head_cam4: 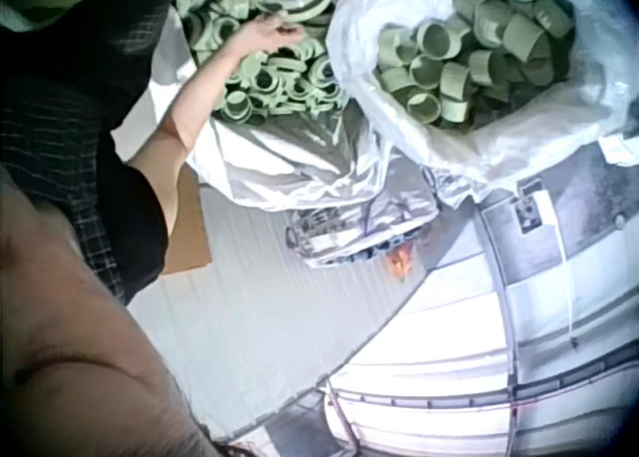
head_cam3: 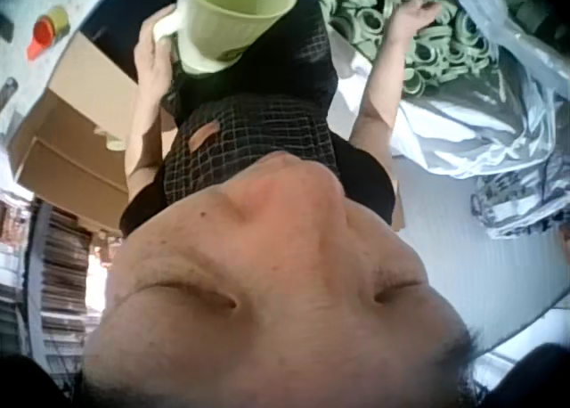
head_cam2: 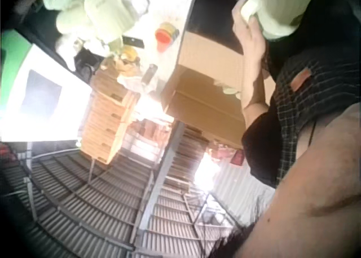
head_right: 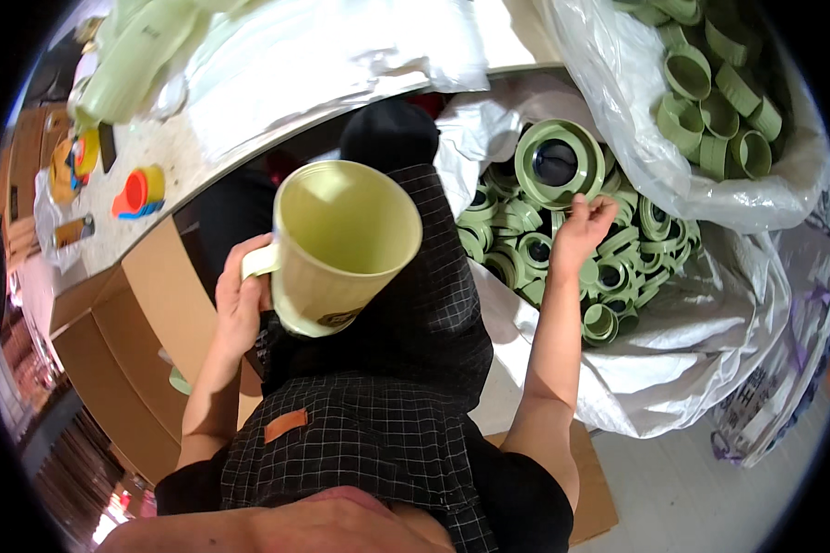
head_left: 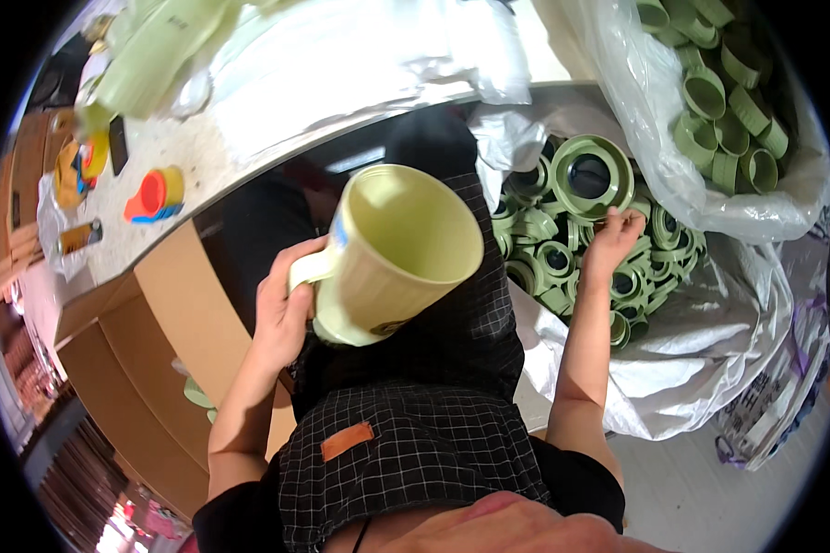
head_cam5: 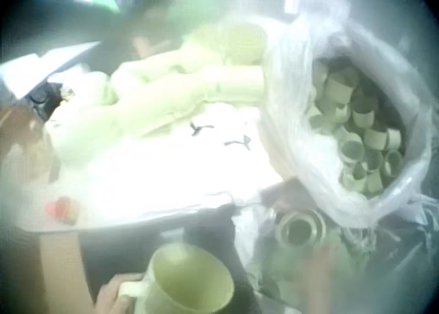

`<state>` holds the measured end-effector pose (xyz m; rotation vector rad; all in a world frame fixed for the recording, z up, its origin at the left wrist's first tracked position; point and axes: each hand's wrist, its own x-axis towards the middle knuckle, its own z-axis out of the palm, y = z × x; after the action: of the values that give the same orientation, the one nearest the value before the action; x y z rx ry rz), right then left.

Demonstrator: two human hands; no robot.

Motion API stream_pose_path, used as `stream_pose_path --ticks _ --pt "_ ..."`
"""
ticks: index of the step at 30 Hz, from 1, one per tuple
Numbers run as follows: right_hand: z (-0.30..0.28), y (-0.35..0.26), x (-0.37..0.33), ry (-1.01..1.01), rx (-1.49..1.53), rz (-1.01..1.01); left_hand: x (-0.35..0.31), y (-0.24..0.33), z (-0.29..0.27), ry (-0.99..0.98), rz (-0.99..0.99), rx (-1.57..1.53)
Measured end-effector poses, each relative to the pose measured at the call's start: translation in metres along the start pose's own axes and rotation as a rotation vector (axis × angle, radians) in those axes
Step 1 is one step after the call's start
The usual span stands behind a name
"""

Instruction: The person places a green ring into a yellow plastic pitcher, slides a plastic bag over the pitcher, and places the assembly into a cardboard box before folding and taping the box shut.

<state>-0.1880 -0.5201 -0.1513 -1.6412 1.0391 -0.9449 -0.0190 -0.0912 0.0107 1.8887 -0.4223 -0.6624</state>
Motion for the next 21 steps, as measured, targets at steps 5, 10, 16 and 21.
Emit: stream_pose_path --ticks 5,10,16,21 --pt "0.067 -0.159 -0.028 -0.280 0.340 -0.267 -0.013 -0.004 -0.007 -0.018 0.096 -0.030" --pt "0.112 -0.241 -0.087 -1.171 0.163 -0.907 -0.033 -0.016 -0.008 0.030 0.218 -0.131" --pt "0.091 -0.234 -0.104 -1.164 0.173 -0.946 -0.035 -0.029 -0.013 0.019 0.284 -0.211" --pt "0.084 -0.238 -0.111 -1.196 0.128 -0.826 -0.044 -0.030 -0.011 -0.040 0.172 -0.217"
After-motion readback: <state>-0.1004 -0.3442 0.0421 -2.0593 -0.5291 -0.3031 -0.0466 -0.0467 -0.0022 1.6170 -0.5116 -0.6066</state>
